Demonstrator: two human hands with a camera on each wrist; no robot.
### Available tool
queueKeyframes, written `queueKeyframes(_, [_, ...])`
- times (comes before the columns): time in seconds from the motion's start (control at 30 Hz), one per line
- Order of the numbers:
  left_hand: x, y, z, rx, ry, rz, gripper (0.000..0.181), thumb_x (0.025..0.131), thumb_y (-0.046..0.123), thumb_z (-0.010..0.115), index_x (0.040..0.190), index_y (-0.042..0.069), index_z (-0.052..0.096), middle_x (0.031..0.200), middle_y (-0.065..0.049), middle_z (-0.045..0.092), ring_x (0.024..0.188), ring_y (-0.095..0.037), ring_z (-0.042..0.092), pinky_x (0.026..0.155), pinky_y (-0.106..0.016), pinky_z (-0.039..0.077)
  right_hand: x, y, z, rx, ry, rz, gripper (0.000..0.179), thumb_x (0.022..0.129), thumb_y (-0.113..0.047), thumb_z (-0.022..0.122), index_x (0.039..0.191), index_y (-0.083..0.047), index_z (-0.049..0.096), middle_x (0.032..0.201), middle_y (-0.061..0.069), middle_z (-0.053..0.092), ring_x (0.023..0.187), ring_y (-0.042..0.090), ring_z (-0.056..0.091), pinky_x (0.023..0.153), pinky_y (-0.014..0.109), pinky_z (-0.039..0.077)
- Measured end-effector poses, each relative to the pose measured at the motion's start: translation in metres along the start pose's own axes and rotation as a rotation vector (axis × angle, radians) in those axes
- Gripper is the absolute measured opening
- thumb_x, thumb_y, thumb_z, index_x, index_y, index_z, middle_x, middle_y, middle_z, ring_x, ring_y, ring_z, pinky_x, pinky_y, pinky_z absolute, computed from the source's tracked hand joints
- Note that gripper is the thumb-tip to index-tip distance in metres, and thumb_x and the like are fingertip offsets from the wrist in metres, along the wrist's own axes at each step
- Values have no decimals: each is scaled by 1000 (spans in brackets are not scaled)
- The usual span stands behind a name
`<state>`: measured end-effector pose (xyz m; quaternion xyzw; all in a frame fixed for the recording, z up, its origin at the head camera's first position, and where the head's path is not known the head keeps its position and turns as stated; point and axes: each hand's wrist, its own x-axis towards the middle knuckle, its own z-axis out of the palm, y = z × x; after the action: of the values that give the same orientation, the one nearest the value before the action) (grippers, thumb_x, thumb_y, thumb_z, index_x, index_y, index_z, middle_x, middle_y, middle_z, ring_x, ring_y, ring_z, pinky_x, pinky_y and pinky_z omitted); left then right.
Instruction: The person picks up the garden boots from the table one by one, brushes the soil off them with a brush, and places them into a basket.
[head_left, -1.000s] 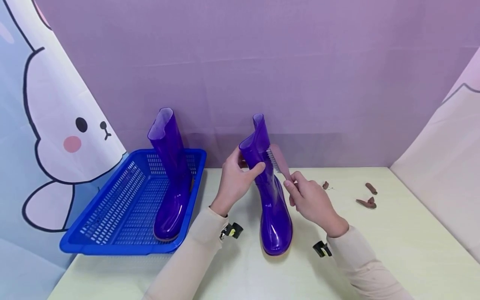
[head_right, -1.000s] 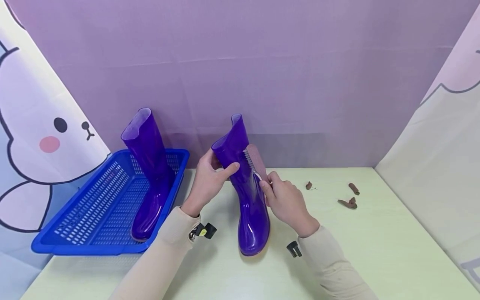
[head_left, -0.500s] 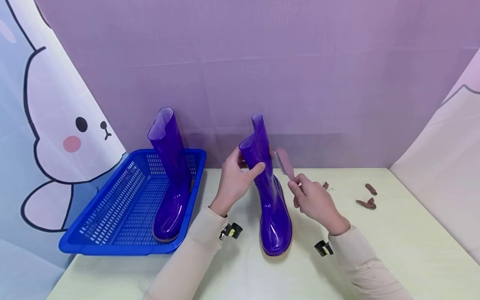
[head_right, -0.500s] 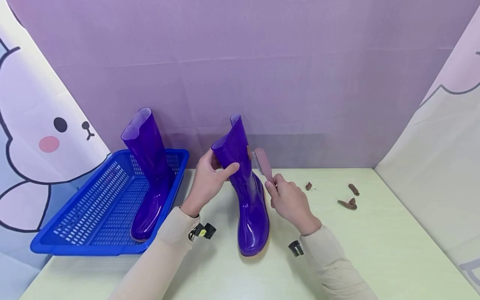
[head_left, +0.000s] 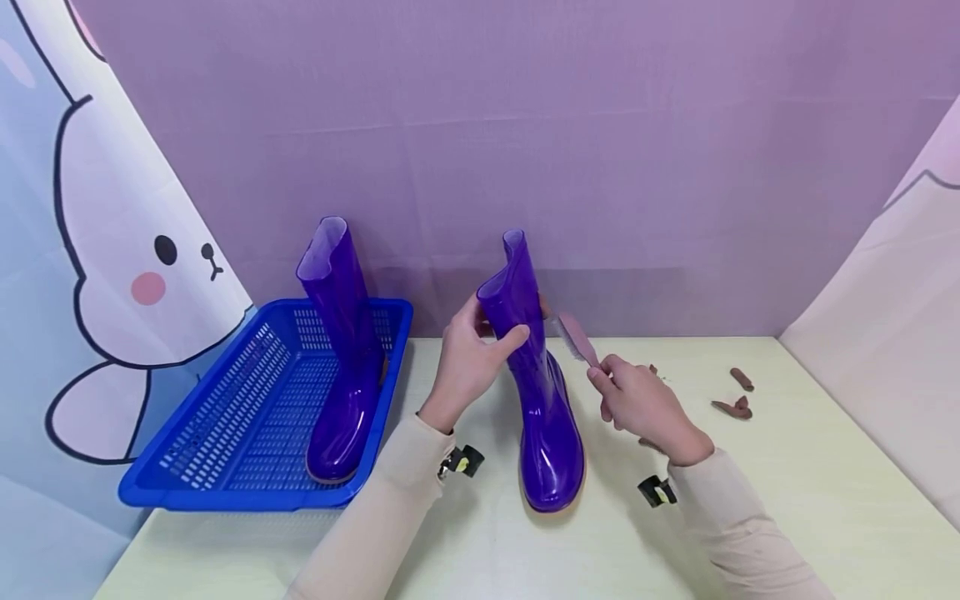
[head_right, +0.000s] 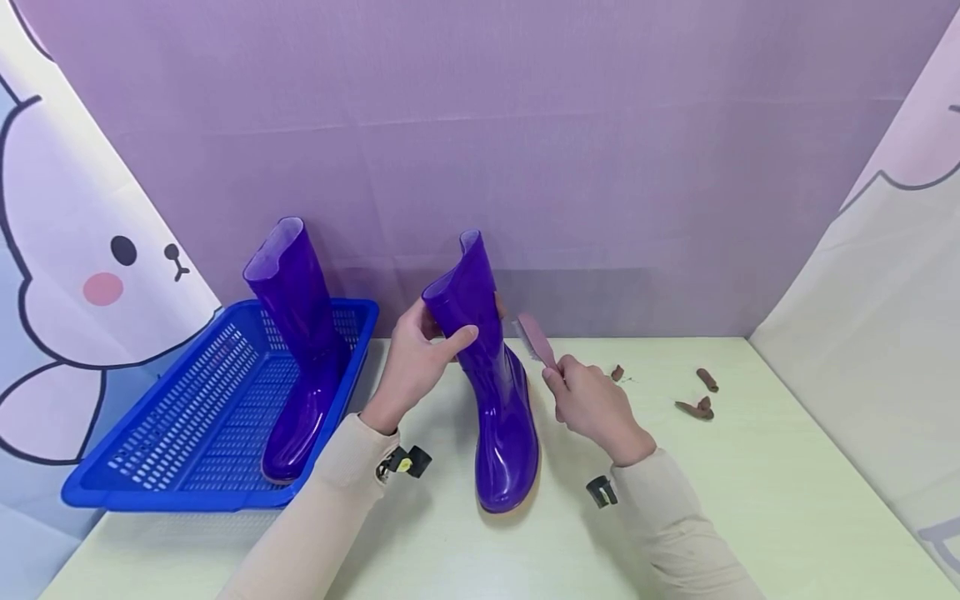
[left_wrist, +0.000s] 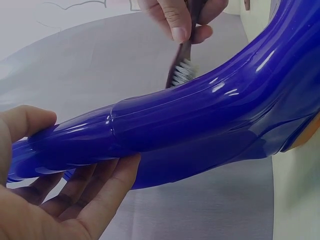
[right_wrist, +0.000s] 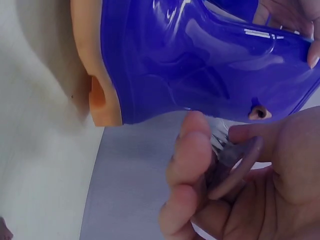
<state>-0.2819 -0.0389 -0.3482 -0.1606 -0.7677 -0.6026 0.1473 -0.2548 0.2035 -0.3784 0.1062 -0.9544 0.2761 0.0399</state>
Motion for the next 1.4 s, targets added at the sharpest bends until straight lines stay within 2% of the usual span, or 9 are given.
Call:
queueKeyframes(0.17, [-1, 0, 0, 2, 0, -7, 51, 88, 26, 79, 135, 19, 60, 117, -5, 71, 105, -24, 66, 90, -43, 56, -1, 1, -2, 31, 37, -3, 32, 111, -35, 38, 103, -10, 55, 62, -1, 65, 51, 17, 60, 58, 33, 43])
queueKeyframes(0.43, [0, 0, 1, 8, -1, -10, 52, 88, 27, 78, 136, 19, 59, 120, -6, 71, 107, -24, 66, 92, -44, 57, -2, -4, -1, 72, 138, -165, 31, 111, -39, 39, 105, -12, 55, 60, -5, 61, 49, 10, 55, 58, 28, 42])
queueKeyframes(0.53, [1, 1, 1, 12, 1, -11, 53, 88, 27, 78, 137, 18, 58, 121, -7, 71, 108, -25, 66, 92, -44, 57, -1, -6, -1, 77, 147, -182, 30, 111, -38, 40, 105, -12, 56, 60, -5, 60, 49, 11, 54, 55, 28, 42])
queueKeyframes(0.87, [1, 2, 1, 15, 0, -21, 53, 89, 26, 78, 137, 18, 58, 122, -7, 71, 107, -25, 67, 92, -43, 58, 0, -4, 4, 17, 133, -122, 29, 111, -35, 43, 100, -11, 56, 59, -6, 57, 48, 13, 49, 47, 30, 38])
queueKeyframes(1.13, [1, 2, 1, 17, -4, -18, 52, 89, 27, 78, 136, 19, 59, 121, -6, 72, 107, -24, 67, 91, -43, 58, 0, -2, 4, 14, 127, -90, 27, 110, -33, 45, 99, -12, 56, 57, -5, 57, 48, 14, 50, 48, 31, 39])
queueKeyframes(1.4, [1, 2, 0, 8, -3, -15, 52, 89, 27, 78, 136, 19, 59, 120, -6, 71, 106, -24, 67, 91, -43, 57, 0, -1, 3, 17, 89, -57, 28, 110, -35, 44, 100, -11, 56, 58, -4, 58, 49, 16, 50, 49, 33, 40])
